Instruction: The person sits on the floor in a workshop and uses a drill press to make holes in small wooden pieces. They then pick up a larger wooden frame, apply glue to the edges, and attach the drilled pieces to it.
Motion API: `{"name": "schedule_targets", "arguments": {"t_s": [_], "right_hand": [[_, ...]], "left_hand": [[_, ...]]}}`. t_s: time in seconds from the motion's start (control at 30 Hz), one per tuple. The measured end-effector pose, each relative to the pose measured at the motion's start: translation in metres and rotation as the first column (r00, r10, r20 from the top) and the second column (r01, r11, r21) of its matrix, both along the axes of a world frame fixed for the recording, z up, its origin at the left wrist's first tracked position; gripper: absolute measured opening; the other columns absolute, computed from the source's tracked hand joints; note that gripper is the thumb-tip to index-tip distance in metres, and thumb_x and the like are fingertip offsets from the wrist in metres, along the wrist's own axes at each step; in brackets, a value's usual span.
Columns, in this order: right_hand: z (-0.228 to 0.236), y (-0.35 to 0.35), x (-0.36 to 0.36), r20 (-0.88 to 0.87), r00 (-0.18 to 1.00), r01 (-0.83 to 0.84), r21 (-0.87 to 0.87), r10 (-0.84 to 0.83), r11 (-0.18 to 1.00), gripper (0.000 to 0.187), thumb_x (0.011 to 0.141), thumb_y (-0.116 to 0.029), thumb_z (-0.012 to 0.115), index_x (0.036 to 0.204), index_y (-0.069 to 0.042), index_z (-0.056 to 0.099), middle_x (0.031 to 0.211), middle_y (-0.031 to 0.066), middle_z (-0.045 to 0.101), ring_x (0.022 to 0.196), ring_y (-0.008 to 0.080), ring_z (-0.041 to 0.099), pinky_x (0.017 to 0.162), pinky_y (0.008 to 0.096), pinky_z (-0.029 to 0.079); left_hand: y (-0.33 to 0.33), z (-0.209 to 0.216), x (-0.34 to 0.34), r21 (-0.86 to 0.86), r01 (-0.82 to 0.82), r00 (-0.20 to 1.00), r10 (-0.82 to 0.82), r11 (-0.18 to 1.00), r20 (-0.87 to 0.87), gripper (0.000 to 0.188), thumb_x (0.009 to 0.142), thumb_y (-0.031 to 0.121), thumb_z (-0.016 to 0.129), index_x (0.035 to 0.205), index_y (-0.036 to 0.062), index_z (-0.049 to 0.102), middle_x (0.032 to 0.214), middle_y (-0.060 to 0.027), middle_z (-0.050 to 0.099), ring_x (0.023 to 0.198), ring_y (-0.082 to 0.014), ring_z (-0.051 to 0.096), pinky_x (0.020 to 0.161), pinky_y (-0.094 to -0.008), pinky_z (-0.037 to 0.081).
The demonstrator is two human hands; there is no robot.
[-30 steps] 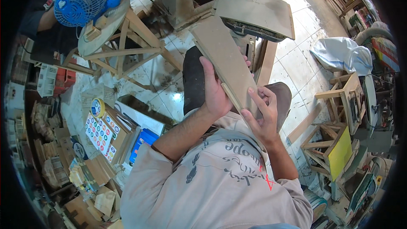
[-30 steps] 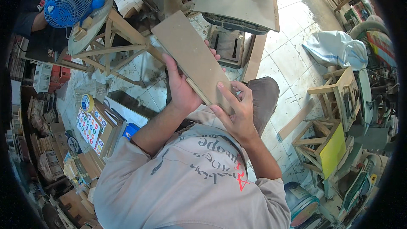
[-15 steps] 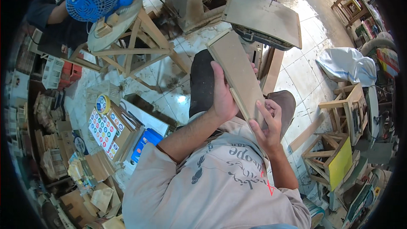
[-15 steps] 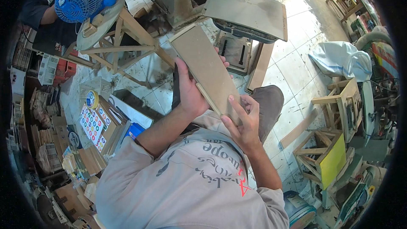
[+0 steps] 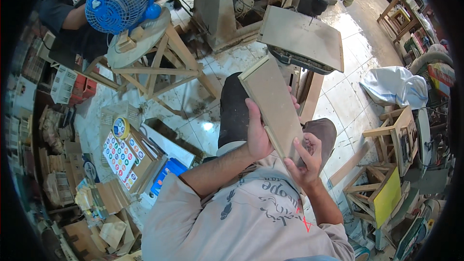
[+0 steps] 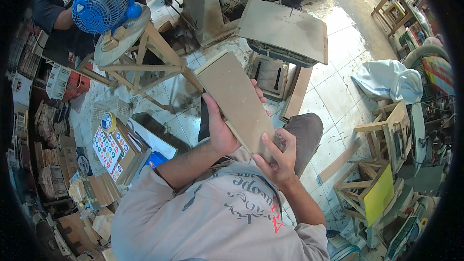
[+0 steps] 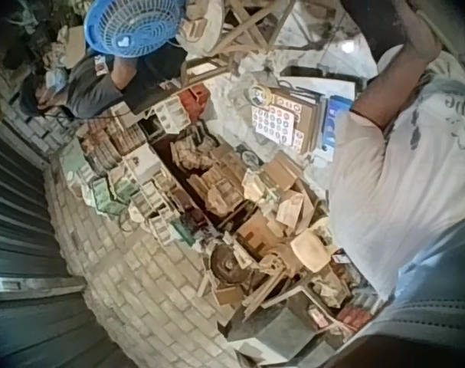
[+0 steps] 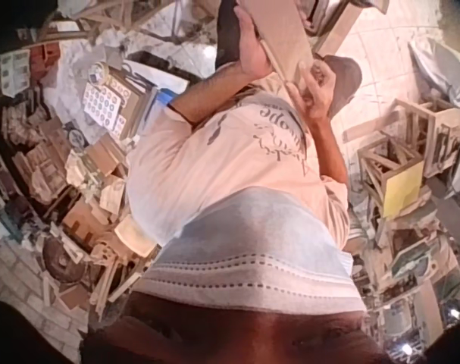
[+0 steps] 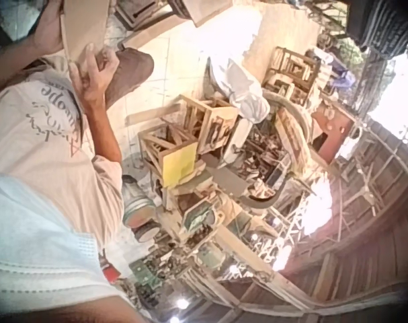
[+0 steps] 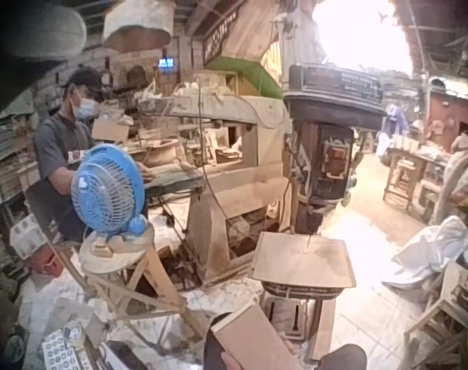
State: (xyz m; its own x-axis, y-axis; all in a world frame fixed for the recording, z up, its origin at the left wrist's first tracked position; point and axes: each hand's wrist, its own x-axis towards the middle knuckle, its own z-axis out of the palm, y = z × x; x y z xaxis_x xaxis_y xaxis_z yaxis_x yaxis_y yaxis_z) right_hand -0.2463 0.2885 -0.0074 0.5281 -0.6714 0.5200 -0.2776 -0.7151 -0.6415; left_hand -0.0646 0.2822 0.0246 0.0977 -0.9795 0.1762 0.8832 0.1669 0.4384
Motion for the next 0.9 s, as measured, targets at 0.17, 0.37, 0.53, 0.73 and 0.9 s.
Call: {"name": "schedule_targets", "arguments": {"t_s": [0.17, 0.37, 0.53, 0.73, 0.9], "right_hand": [[0.009, 0.003, 0.003, -0.012, 1.000, 0.020, -0.055, -0.021, 0.998, 0.063, 0.066, -0.015, 0.084, 0.124, -0.007, 0.061, 0.119, 0.0202, 0.046, 0.106, 0.0320, 0.050, 0.087, 0.0395, 0.045], [0.041, 0.021, 0.009, -0.038, 0.994, 0.097, -0.041, -0.099, 0.994, 0.058, 0.069, -0.004, 0.081, 0.123, -0.007, 0.060, 0.113, 0.0176, 0.047, 0.096, 0.0286, 0.054, 0.081, 0.0348, 0.048], [0.054, 0.009, 0.007, 0.080, 0.995, 0.048, 0.153, -0.061, 0.987, 0.041, 0.084, 0.005, 0.065, 0.123, -0.005, 0.060, 0.105, 0.0144, 0.054, 0.087, 0.0231, 0.059, 0.076, 0.0305, 0.050], [0.055, 0.008, 0.003, 0.091, 0.996, -0.020, 0.372, -0.015, 0.928, 0.031, 0.089, 0.003, 0.060, 0.118, -0.003, 0.063, 0.104, 0.0120, 0.061, 0.086, 0.0194, 0.063, 0.071, 0.0269, 0.052], [0.052, 0.013, 0.009, 0.028, 0.999, -0.021, 0.227, 0.015, 0.974, 0.028, 0.087, 0.003, 0.061, 0.115, -0.003, 0.066, 0.102, 0.0115, 0.061, 0.079, 0.0182, 0.064, 0.067, 0.0277, 0.053]], "left_hand": [[0.003, 0.004, 0.002, -0.059, 0.023, 1.000, -0.022, 0.998, 0.018, 0.100, 0.084, 0.082, 0.022, 0.143, 0.0020, 0.030, 0.127, -0.0132, 0.049, 0.121, -0.0260, 0.048, 0.102, -0.0487, 0.041], [0.023, 0.011, 0.022, -0.012, 0.027, 0.999, -0.026, 1.000, 0.035, 0.088, 0.091, 0.074, 0.023, 0.148, 0.0077, 0.026, 0.143, -0.0183, 0.040, 0.134, -0.0338, 0.038, 0.107, -0.0533, 0.036], [0.027, -0.003, 0.036, -0.033, -0.054, 0.980, 0.047, 0.998, -0.195, 0.048, 0.104, 0.041, 0.030, 0.138, 0.0100, 0.044, 0.137, -0.0094, 0.051, 0.129, -0.0227, 0.047, 0.107, -0.0445, 0.038], [0.027, 0.025, 0.043, 0.243, -0.275, 0.961, 0.263, 0.930, 0.081, 0.043, 0.103, 0.036, 0.037, 0.135, 0.0078, 0.045, 0.131, -0.0064, 0.055, 0.121, -0.0195, 0.052, 0.104, -0.0383, 0.039], [0.018, 0.033, 0.042, 0.180, -0.577, 0.737, 0.412, 0.797, 0.535, 0.052, 0.091, 0.018, 0.065, 0.134, 0.0039, 0.038, 0.116, -0.0064, 0.056, 0.108, -0.0150, 0.055, 0.098, -0.0327, 0.042]]}}
